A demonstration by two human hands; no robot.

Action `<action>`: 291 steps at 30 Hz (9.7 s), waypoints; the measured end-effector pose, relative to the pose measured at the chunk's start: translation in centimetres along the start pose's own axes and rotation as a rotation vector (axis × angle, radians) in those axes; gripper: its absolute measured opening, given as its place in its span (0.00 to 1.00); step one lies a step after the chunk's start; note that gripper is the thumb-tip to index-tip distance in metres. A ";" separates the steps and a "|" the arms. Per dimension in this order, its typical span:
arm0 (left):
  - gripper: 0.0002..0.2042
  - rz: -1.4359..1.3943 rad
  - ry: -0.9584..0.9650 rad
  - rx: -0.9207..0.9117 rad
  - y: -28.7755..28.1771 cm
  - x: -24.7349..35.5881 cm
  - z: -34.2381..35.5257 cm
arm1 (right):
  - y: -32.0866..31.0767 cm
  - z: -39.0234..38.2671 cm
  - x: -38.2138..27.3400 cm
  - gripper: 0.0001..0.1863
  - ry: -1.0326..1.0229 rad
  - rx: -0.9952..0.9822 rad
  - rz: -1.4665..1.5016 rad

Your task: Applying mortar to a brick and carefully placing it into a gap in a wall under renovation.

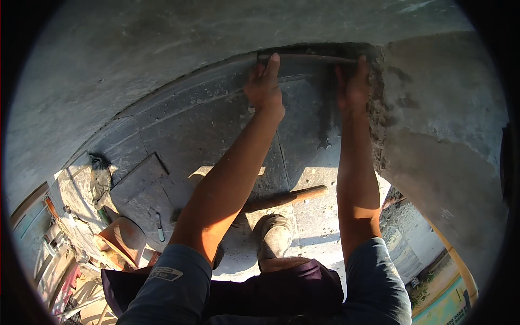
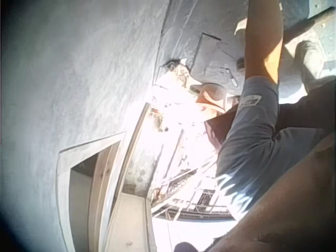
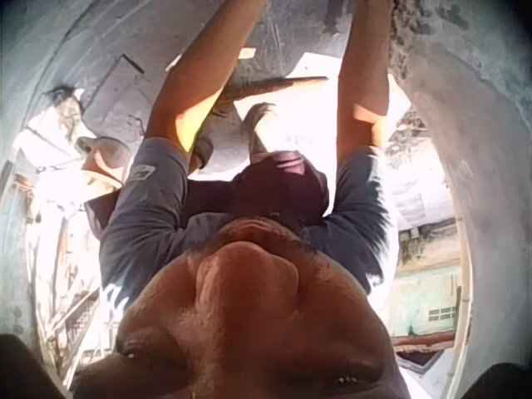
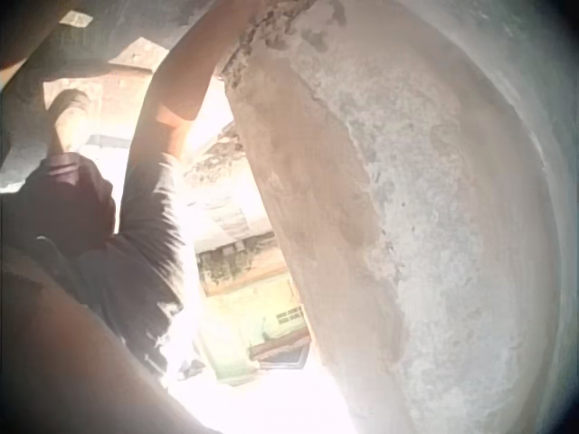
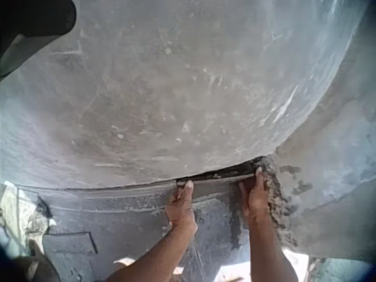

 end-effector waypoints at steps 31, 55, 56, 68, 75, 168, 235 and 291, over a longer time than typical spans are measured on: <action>0.23 -0.198 -0.139 -0.017 1.3 2.2 -0.8 | 2.9 -0.7 2.8 0.43 -0.345 0.050 -0.178; 0.17 -0.272 -0.258 0.043 2.8 3.2 -2.2 | 3.6 -0.7 3.5 0.43 -0.163 -0.090 -0.003; 0.18 -0.290 -0.183 -0.004 2.8 3.3 -2.2 | 3.7 -0.6 3.5 0.43 -0.158 -0.093 -0.001; 0.25 -0.195 -0.246 0.067 3.2 3.0 -2.7 | 0.9 -1.0 1.1 0.42 0.015 -0.183 -0.213; 0.26 0.428 -0.177 -0.207 -2.7 3.7 -0.3 | -8.5 -15.1 -3.7 0.19 -0.326 -0.186 -1.002; 0.42 0.095 -0.153 -0.648 -0.3 2.1 2.2 | -9.1 -26.4 5.3 0.12 -0.096 0.543 0.481; 0.26 1.799 2.297 -0.907 -1.1 5.5 3.9 | -5.4 -23.1 4.9 0.10 -0.153 0.669 0.697; 0.24 1.714 2.096 -0.815 -6.9 5.6 4.1 | -3.0 -30.1 8.2 0.11 0.000 0.688 0.752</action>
Point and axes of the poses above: each hand's wrist, its own z-axis towards the middle knuckle, its own y-axis out of the palm, x = y × z, the point moved 2 cm from there along z, towards the middle knuckle, and after that the axes turned 9 degrees about z, right-handed, at the moved point
